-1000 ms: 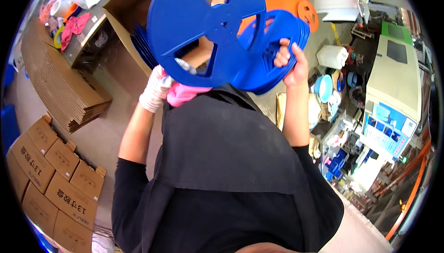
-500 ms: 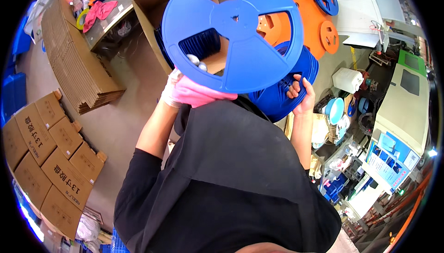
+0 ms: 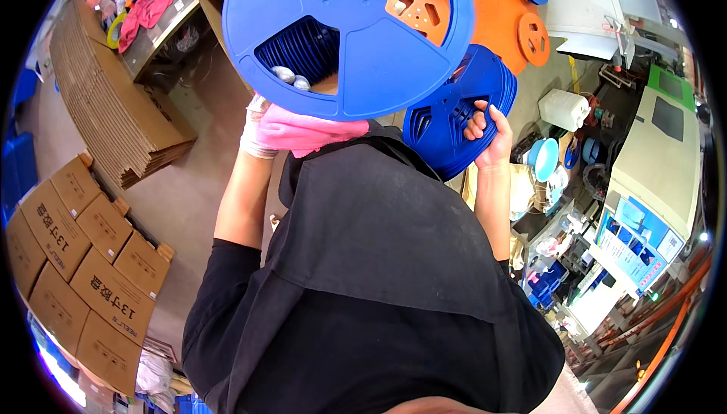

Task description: The person wipes the surfaces of blue plastic spools with a pink cloth, handling them one at a time. They pick up each spool, wipe both sides, and place it into a cardboard box. The process is repeated for multiple spools in a warehouse setting.

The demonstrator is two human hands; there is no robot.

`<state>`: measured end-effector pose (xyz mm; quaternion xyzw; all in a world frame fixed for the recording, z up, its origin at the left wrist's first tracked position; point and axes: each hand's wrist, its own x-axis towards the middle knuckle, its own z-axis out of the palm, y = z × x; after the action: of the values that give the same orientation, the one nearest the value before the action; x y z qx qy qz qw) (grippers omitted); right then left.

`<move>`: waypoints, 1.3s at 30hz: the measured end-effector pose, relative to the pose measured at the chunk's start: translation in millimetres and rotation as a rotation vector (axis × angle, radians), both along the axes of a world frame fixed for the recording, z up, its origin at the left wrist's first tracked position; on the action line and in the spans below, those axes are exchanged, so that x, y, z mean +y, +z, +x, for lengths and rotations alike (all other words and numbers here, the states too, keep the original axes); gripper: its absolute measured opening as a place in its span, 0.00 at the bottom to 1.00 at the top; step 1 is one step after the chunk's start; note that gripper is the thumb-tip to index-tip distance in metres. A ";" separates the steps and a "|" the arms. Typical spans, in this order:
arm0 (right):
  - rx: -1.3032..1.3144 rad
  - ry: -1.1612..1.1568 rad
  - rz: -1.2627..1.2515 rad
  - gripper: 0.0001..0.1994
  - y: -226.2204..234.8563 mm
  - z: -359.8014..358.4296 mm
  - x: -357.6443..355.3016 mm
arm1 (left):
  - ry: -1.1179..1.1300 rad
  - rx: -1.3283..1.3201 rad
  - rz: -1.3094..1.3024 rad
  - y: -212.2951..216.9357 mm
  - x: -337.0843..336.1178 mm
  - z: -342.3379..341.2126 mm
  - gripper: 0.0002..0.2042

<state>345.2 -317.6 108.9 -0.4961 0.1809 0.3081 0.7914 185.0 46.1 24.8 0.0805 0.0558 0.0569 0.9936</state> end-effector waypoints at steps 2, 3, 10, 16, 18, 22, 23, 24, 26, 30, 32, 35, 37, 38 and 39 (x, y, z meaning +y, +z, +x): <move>0.004 0.001 -0.001 0.15 -1.5 1.5 -0.4 | 0.031 0.053 0.150 11.9 5.9 0.6 0.18; 0.004 0.006 0.003 0.15 -2.3 1.4 -2.4 | 0.090 0.078 0.258 19.6 7.7 1.4 0.18; 0.005 0.016 -0.027 0.15 -4.3 3.3 -3.1 | 0.336 0.522 0.759 -34.6 25.3 3.4 0.10; 0.013 0.019 -0.083 0.15 -5.6 2.9 -8.6 | 0.316 0.684 0.892 -102.4 31.3 41.1 0.06; 0.010 0.035 -0.083 0.15 -5.7 3.4 -13.4 | 0.190 0.765 1.073 -134.9 29.4 45.7 0.03; 0.017 0.023 -0.169 0.14 -3.2 -2.4 -22.0 | 0.088 0.788 1.013 -166.7 4.9 71.6 0.04; 0.015 0.010 -0.198 0.15 -2.0 -4.1 -25.3 | 0.114 0.722 0.843 -163.0 -5.3 86.9 0.04; 0.014 -0.005 -0.227 0.15 -0.6 -7.4 -27.8 | 0.003 0.765 0.903 -157.6 -8.6 95.3 0.04; 0.008 -0.003 -0.275 0.16 5.3 -10.6 -32.0 | -0.015 0.676 0.764 -165.5 -17.5 119.8 0.06; 0.026 0.082 -0.344 0.16 2.2 -5.8 -40.3 | -0.405 0.540 1.015 -285.5 -6.0 158.9 0.18; 0.064 0.051 -0.401 0.16 -0.6 -4.3 -36.8 | -0.483 0.944 1.016 -284.0 -28.5 173.7 0.32; 0.046 0.055 -0.426 0.15 -1.9 2.2 -29.1 | -0.674 0.929 1.212 -317.3 -57.3 139.6 0.42; -0.016 0.049 -0.426 0.14 1.0 4.5 -20.4 | -0.654 0.922 1.219 -288.0 -73.8 86.4 0.39; -0.053 0.061 -0.422 0.14 1.9 12.5 -12.6 | -0.567 0.934 1.146 -280.5 -79.9 55.7 0.38; -0.110 0.067 -0.410 0.14 2.7 19.3 0.1 | -0.491 1.021 1.090 -287.7 -82.3 23.8 0.37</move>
<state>364.5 -317.5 111.7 -0.6685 0.1799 0.2633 0.6718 208.8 -36.1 -262.9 0.5826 0.4503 -0.1892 0.6497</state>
